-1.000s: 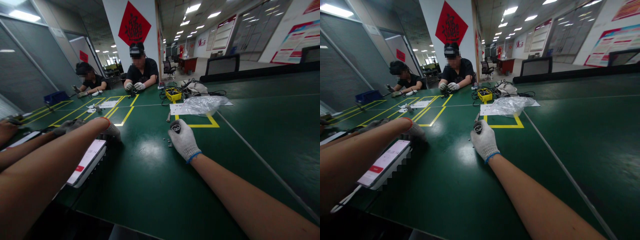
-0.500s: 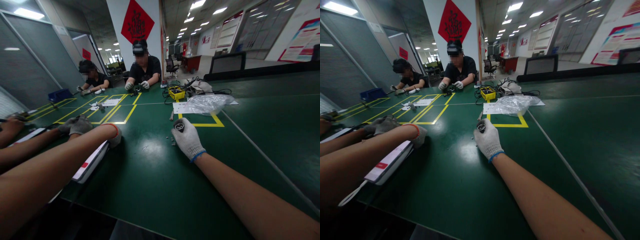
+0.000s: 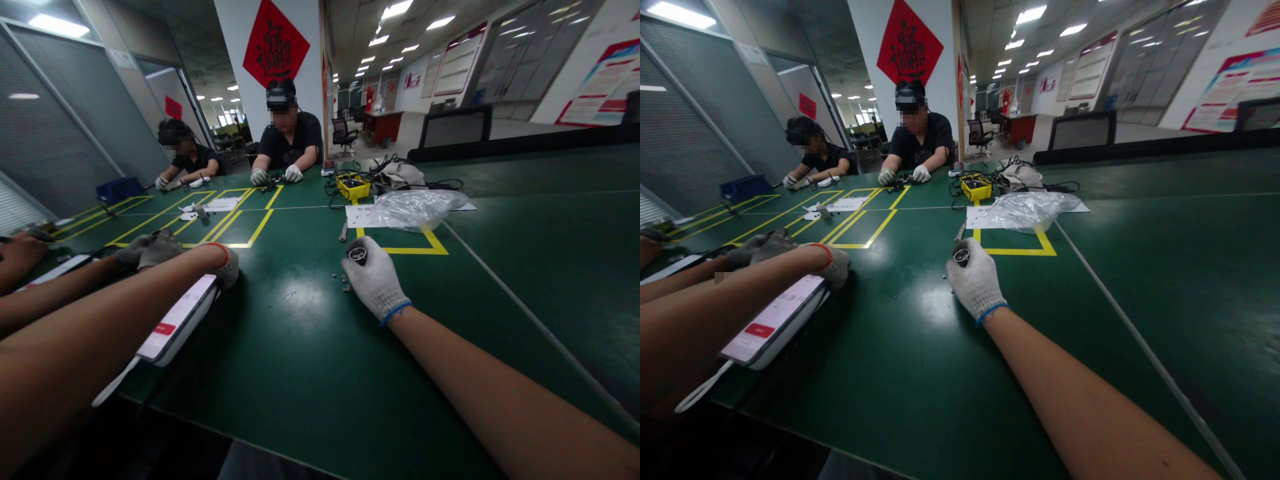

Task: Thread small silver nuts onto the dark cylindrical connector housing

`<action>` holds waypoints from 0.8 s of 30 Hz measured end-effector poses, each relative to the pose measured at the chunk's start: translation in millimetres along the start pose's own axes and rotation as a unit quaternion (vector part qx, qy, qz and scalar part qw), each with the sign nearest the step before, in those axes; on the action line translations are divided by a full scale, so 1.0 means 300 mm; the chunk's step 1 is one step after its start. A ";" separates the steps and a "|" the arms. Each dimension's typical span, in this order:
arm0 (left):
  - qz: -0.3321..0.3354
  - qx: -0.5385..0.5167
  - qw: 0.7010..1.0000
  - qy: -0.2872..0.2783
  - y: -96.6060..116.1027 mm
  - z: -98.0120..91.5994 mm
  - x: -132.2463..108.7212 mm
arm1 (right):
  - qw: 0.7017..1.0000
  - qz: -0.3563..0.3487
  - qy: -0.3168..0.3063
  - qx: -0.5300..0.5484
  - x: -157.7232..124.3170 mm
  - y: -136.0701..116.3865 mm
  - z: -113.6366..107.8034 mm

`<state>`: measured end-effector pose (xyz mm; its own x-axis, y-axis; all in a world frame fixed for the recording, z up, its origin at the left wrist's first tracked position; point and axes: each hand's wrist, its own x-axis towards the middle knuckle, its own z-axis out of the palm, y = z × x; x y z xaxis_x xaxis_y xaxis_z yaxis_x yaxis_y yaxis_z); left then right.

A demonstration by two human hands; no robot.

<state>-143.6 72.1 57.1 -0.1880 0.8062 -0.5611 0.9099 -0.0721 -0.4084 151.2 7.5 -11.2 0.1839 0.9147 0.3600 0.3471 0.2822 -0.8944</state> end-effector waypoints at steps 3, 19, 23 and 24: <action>-0.005 -0.002 1.000 0.012 0.005 -0.011 -0.004 | 1.000 -0.002 -0.001 0.001 -0.001 -0.001 0.000; 0.083 -0.147 0.958 0.230 0.374 -0.096 -0.101 | 0.998 0.009 0.036 0.044 0.017 0.014 0.001; 0.143 -0.262 0.914 0.275 0.468 -0.059 -0.146 | 0.998 0.011 0.037 0.052 0.025 0.024 0.000; 0.147 -0.292 0.902 0.283 0.476 -0.043 -0.150 | 0.998 0.012 0.037 0.055 0.027 0.026 -0.001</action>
<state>-0.5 33.2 33.3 0.1625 0.9850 -0.0586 0.9602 -0.1441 0.2393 155.6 16.9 -15.3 0.2607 0.8987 0.3526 0.2396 0.2935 -0.9254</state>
